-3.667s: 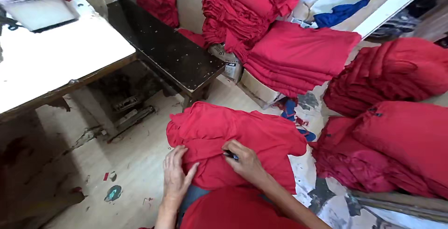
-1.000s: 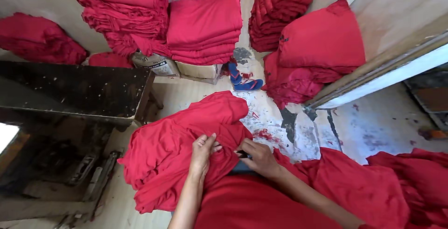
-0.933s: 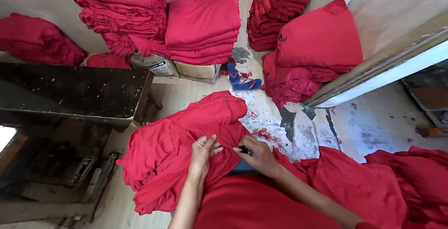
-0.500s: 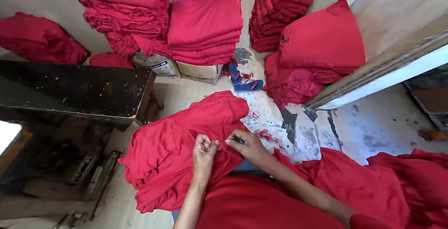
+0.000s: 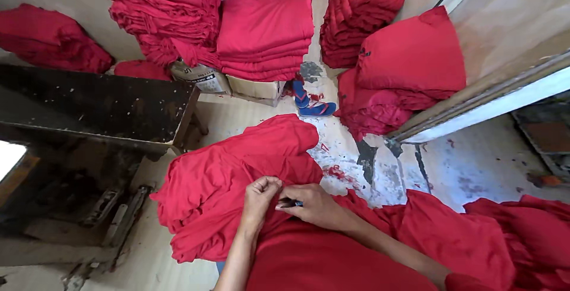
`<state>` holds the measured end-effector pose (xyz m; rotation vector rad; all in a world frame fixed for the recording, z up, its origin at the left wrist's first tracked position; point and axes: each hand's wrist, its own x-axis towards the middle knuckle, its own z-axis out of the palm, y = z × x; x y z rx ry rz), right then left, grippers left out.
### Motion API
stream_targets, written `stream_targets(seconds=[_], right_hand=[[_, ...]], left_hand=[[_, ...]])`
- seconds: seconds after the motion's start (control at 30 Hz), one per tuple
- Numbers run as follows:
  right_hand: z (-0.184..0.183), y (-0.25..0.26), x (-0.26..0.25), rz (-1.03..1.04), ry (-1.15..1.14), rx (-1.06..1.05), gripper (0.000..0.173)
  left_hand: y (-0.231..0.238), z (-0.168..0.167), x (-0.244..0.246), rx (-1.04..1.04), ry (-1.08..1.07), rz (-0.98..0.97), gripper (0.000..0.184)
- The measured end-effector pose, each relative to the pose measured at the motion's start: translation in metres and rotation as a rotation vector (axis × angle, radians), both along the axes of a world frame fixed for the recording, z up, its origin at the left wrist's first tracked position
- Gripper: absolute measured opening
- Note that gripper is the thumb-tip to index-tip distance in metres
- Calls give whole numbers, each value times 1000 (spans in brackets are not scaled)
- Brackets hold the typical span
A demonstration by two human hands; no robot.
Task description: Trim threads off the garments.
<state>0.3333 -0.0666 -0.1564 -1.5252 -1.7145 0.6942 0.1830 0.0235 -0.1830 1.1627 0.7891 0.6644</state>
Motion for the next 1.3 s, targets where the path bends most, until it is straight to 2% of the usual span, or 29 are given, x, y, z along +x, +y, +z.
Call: stream_targets(seconds=[0.07,0.13,0.27,0.43,0.63,0.9,1.1,1.23,1.3], right_hand=[[3,-2,4,-57,19,-51,42],[6,-4,8,-171,-25,-66,51],[4,-4,8,-333,-157,14,38],[0,-6,6,-325,-197,111,32],[-4,-8,6,-290,-238,203,25],[-7,-6,7,-256,-278,212,21],[6,6,3,-233,-279,101,28],[-12,7,5,-225,-338,317,21],[-16,6,6,-216,-347,353,21]], left_hand=[[1,3,-4,-58,-29,17,13],[2,6,-8,-123,-69,18,15],[2,8,-11,-195,-154,11,19],[1,6,-12,-202,-197,2,20],[0,4,-17,-96,-165,-63,14],[-1,4,-18,-39,-143,-81,6],[-1,7,-17,13,-98,-87,7],[-1,2,-16,38,-106,-83,8],[-1,0,-15,42,-113,-80,8]])
